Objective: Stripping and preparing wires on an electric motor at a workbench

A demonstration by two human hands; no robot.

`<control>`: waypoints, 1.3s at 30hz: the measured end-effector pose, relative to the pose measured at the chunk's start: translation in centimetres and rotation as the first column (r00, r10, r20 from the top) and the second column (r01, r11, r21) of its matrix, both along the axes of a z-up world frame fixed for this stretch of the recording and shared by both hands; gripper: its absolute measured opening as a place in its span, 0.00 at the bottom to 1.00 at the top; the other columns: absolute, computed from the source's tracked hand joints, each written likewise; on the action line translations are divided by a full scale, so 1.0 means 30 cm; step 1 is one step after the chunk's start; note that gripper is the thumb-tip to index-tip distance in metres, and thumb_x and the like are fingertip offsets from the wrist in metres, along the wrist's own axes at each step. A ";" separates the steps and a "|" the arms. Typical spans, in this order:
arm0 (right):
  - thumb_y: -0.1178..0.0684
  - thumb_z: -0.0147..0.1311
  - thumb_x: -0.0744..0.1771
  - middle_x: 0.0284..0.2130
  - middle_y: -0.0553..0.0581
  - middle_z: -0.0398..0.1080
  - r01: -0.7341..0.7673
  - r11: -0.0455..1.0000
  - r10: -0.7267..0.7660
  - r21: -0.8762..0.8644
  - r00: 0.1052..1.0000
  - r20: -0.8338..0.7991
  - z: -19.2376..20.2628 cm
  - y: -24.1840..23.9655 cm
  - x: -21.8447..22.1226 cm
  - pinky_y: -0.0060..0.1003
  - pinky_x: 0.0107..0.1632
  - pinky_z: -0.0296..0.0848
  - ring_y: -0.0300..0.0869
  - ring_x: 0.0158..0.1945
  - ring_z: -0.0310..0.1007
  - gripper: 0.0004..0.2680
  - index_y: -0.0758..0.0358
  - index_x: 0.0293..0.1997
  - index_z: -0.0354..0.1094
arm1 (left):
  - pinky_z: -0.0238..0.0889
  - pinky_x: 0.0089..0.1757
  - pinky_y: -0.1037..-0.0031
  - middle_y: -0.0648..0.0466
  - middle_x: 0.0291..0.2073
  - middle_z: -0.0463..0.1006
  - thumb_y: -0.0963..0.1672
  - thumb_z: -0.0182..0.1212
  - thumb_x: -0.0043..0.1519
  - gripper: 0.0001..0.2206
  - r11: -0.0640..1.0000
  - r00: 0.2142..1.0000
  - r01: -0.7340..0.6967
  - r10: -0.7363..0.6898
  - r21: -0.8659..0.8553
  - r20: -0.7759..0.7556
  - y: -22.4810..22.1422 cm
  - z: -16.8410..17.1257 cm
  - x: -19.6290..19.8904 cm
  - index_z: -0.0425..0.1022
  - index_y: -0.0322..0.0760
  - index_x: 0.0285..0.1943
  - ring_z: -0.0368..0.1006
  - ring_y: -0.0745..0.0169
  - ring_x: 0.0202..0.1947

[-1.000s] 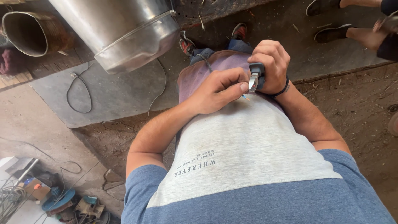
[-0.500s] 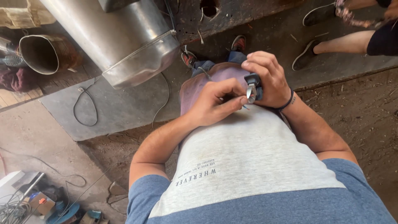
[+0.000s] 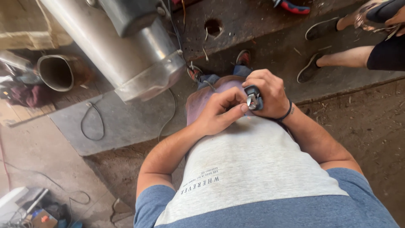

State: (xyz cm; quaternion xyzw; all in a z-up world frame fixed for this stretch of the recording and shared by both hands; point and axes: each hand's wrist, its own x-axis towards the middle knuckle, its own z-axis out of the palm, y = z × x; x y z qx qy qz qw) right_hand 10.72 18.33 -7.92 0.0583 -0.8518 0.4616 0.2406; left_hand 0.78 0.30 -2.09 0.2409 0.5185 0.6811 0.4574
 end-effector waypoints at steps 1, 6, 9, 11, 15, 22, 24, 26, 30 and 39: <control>0.35 0.62 0.65 0.42 0.58 0.74 0.000 1.000 0.002 -0.022 0.997 0.080 0.026 -0.003 -0.002 0.48 0.47 0.76 0.54 0.45 0.76 0.19 0.63 0.48 0.73 | 0.55 0.25 0.80 0.59 0.17 0.70 0.44 0.61 0.66 0.06 1.000 1.000 0.003 -0.002 -0.029 0.029 0.002 0.009 -0.003 0.75 0.40 0.37 0.61 0.74 0.21; 0.49 0.68 0.57 0.38 0.64 0.74 0.030 0.995 -0.008 -0.096 0.975 0.222 0.025 -0.013 0.027 0.55 0.50 0.73 0.62 0.47 0.75 0.17 0.63 0.46 0.73 | 0.52 0.26 0.74 0.55 0.17 0.69 0.45 0.62 0.65 0.07 0.987 0.982 0.147 -0.153 -0.062 -0.111 -0.003 -0.044 -0.026 0.73 0.39 0.36 0.60 0.68 0.21; 0.48 0.65 0.59 0.39 0.73 0.74 0.115 0.973 -0.036 -0.202 0.933 0.359 0.040 -0.045 0.048 0.62 0.49 0.72 0.68 0.46 0.74 0.18 0.68 0.49 0.72 | 0.50 0.28 0.72 0.53 0.17 0.67 0.45 0.62 0.66 0.09 0.967 0.962 0.227 -0.241 -0.117 -0.128 0.006 -0.065 -0.066 0.74 0.37 0.35 0.58 0.66 0.23; 0.48 0.63 0.60 0.39 0.78 0.73 0.211 0.940 -0.074 -0.269 0.894 0.442 0.018 -0.067 0.080 0.66 0.48 0.72 0.71 0.46 0.74 0.19 0.71 0.51 0.71 | 0.50 0.28 0.70 0.53 0.18 0.66 0.45 0.61 0.66 0.10 0.940 0.938 0.305 -0.324 -0.151 -0.125 0.019 -0.081 -0.068 0.75 0.35 0.35 0.58 0.65 0.24; 0.40 0.64 0.60 0.30 0.47 0.69 0.310 0.907 -0.147 -0.285 0.867 0.476 -0.076 -0.085 0.097 0.34 0.36 0.64 0.37 0.32 0.66 0.13 0.52 0.39 0.67 | 0.48 0.29 0.77 0.61 0.20 0.62 0.45 0.61 0.65 0.10 0.924 0.936 0.351 -0.350 -0.151 0.034 0.056 -0.190 -0.098 0.71 0.38 0.31 0.55 0.73 0.24; 0.52 0.66 0.62 0.31 0.43 0.66 0.379 0.750 -0.196 -0.542 0.910 0.366 -0.160 -0.118 0.140 0.29 0.34 0.63 0.32 0.32 0.65 0.12 0.53 0.42 0.64 | 0.43 0.26 0.79 0.59 0.19 0.67 0.44 0.63 0.64 0.09 0.859 0.856 0.503 -0.480 -0.092 0.192 0.129 -0.288 -0.127 0.75 0.34 0.34 0.53 0.74 0.20; 0.51 0.66 0.63 0.31 0.42 0.67 0.393 0.727 -0.206 -0.562 0.907 0.368 -0.150 -0.109 0.157 0.29 0.35 0.63 0.31 0.33 0.65 0.12 0.52 0.42 0.64 | 0.41 0.26 0.78 0.60 0.18 0.63 0.44 0.62 0.65 0.09 0.827 0.814 0.560 -0.542 -0.039 0.208 0.165 -0.308 -0.133 0.74 0.34 0.34 0.52 0.74 0.20; 0.51 0.66 0.64 0.31 0.40 0.68 0.393 0.705 -0.197 -0.590 0.908 0.369 -0.145 -0.114 0.165 0.28 0.37 0.62 0.29 0.34 0.65 0.11 0.52 0.43 0.64 | 0.40 0.26 0.78 0.62 0.17 0.59 0.44 0.61 0.66 0.09 0.799 0.778 0.601 -0.587 0.005 0.224 0.188 -0.290 -0.135 0.73 0.34 0.34 0.50 0.74 0.20; 0.55 0.67 0.64 0.30 0.41 0.71 0.338 0.569 -0.118 -0.750 0.936 0.332 -0.144 -0.120 0.164 0.25 0.39 0.67 0.27 0.35 0.69 0.11 0.55 0.44 0.64 | 0.57 0.31 0.76 0.49 0.27 0.78 0.45 0.62 0.63 0.10 0.761 0.743 0.647 -0.616 -0.048 0.260 0.222 -0.207 -0.131 0.73 0.33 0.33 0.63 0.68 0.25; 0.47 0.69 0.64 0.31 0.44 0.70 0.109 0.444 0.051 -0.889 0.988 0.146 -0.175 -0.112 0.120 0.24 0.41 0.70 0.28 0.37 0.71 0.15 0.59 0.45 0.63 | 0.71 0.32 0.74 0.48 0.28 0.74 0.45 0.62 0.63 0.11 0.796 0.766 0.605 -0.575 -0.017 0.288 0.179 -0.243 -0.137 0.69 0.33 0.34 0.65 0.68 0.27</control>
